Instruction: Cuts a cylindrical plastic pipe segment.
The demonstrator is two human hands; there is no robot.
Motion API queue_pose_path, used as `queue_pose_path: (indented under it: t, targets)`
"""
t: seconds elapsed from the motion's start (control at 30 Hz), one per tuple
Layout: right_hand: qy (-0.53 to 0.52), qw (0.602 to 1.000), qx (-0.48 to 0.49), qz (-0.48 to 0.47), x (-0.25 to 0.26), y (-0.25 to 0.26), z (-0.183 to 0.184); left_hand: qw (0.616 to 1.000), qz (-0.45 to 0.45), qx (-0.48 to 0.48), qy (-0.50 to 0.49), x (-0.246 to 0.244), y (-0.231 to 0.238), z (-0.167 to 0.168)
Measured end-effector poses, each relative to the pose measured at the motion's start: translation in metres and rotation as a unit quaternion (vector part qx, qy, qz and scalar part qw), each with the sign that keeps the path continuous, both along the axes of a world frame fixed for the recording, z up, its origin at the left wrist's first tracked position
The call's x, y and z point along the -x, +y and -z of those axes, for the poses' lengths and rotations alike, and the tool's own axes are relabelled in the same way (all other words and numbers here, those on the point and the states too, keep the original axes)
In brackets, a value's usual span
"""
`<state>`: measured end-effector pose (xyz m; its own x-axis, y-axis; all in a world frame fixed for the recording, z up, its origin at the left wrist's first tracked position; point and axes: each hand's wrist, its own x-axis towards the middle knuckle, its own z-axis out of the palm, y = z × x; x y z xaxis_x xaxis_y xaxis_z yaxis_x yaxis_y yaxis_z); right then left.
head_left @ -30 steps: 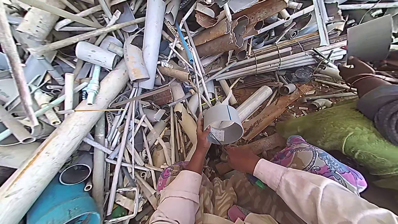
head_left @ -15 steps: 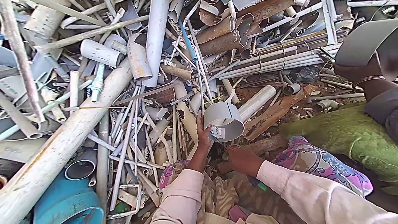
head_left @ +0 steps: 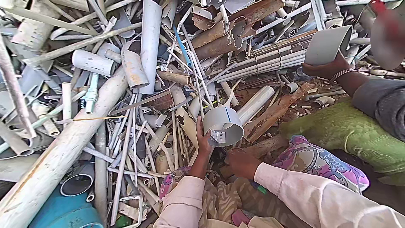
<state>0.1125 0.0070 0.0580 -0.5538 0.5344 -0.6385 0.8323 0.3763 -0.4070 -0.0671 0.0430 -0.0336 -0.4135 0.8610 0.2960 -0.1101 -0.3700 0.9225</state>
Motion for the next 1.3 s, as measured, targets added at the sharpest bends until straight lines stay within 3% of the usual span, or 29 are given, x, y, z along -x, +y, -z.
queue_pose_path:
  t: [0.27, 0.77, 1.3]
  targets:
    - [0.011, 1.000, -0.012, -0.014, 0.002, 0.003, 0.002, 0.998, -0.040, -0.006, -0.052, 0.008, 0.004, -0.008]
    - [-0.038, 0.999, 0.012, -0.030, 0.000, 0.005, 0.001, 0.999, 0.017, 0.007, 0.029, -0.006, -0.002, 0.005]
    - [-0.004, 1.000, 0.004, -0.013, 0.002, 0.004, 0.004, 0.999, -0.033, 0.004, -0.033, 0.007, 0.002, -0.005]
